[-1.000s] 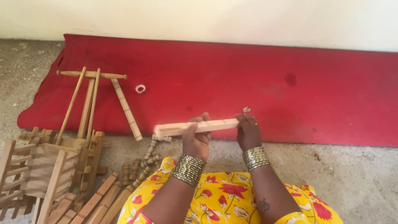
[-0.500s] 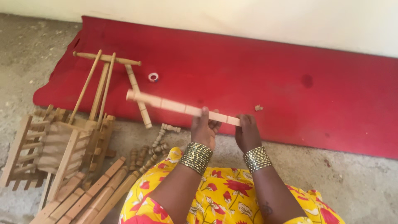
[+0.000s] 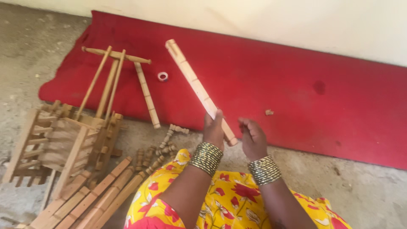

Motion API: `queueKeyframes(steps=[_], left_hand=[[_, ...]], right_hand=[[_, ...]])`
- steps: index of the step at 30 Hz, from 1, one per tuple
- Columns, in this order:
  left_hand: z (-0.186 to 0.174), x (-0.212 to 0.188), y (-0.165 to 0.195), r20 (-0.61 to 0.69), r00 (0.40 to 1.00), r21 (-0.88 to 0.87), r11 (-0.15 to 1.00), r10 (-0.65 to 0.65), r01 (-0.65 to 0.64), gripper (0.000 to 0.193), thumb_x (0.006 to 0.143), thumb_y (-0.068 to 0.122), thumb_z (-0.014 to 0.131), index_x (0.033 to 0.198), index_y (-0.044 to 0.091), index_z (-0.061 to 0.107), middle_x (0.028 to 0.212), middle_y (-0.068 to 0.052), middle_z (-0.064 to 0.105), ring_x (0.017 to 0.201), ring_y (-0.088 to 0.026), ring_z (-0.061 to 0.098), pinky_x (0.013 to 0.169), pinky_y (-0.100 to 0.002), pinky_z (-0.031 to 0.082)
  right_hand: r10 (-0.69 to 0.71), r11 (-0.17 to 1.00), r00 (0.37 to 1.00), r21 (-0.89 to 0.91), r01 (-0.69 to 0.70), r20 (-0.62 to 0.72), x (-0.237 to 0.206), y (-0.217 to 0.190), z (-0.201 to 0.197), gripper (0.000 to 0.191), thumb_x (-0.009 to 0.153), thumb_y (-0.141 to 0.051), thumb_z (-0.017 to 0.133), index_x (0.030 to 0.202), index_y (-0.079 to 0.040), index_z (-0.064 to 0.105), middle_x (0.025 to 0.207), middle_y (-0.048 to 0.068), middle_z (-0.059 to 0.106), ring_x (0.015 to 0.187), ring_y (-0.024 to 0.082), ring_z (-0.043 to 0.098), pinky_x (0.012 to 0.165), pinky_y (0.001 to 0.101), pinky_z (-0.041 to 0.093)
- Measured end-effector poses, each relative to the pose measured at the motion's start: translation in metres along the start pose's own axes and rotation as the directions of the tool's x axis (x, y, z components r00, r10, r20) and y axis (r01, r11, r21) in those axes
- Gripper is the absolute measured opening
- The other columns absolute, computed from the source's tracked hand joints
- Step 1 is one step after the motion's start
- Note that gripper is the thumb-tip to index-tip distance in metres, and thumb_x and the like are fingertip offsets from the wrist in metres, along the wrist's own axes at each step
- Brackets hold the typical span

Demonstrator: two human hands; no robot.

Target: The person sits on the floor and wraps tape around long wooden bars, rotating each bar by hand to wind the tape along its length. Finished bars are set on a pile beside them, and another person's hands take a stack of the taped parts partway through.

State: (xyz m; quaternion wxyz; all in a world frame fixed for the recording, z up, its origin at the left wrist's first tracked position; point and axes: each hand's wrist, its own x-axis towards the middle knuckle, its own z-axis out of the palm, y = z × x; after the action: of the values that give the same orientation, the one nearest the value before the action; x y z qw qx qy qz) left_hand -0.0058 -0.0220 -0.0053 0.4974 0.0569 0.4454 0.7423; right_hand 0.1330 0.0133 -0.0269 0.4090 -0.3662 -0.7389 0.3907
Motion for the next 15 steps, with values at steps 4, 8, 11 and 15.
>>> queueKeyframes(steps=[4,8,11,15], left_hand=[[0.000,-0.009,0.007,-0.029,0.997,0.197,0.978,-0.070,0.075,0.033,0.102,0.041,0.049,0.113,0.010,0.053,0.090,-0.007,0.060,0.076,-0.017,0.061,0.066,-0.036,0.054],[-0.005,-0.013,0.016,0.058,0.998,0.196,0.981,-0.013,0.001,0.050,0.104,0.054,0.034,0.106,0.008,0.055,0.096,-0.006,0.060,0.087,-0.016,0.063,0.076,-0.034,0.057],[0.002,-0.016,0.013,0.123,0.984,0.127,0.985,-0.129,0.113,0.050,0.108,0.049,0.036,0.117,0.003,0.052,0.104,-0.013,0.059,0.096,-0.024,0.059,0.081,-0.042,0.056],[0.013,-0.035,-0.007,0.158,0.900,0.334,0.880,-0.406,0.338,0.053,0.106,0.046,0.029,0.144,0.013,0.046,0.131,-0.012,0.060,0.121,-0.023,0.060,0.098,-0.039,0.054]], right_hand=[[0.203,0.937,0.945,0.229,-0.263,0.256,-0.016,-0.033,0.014,0.060,0.104,-0.036,0.048,0.153,-0.003,0.041,0.151,0.024,0.048,0.128,0.036,0.054,0.101,0.0436,0.045],[-0.138,0.982,0.914,-0.065,0.175,0.380,-0.022,-0.069,0.023,0.080,0.108,-0.054,0.036,0.160,0.006,0.024,0.169,0.029,0.021,0.158,0.040,0.020,0.127,0.0471,0.018],[-0.118,0.986,0.892,-0.056,0.158,0.437,-0.008,-0.079,0.016,0.087,0.106,-0.059,0.032,0.162,0.006,0.014,0.171,0.029,0.012,0.160,0.040,0.010,0.128,0.0470,0.011],[0.704,0.289,0.542,0.513,-0.808,0.458,0.021,-0.058,-0.006,0.079,0.106,-0.060,0.028,0.167,-0.014,0.010,0.165,0.042,0.011,0.153,0.056,0.022,0.121,0.0634,0.027]])
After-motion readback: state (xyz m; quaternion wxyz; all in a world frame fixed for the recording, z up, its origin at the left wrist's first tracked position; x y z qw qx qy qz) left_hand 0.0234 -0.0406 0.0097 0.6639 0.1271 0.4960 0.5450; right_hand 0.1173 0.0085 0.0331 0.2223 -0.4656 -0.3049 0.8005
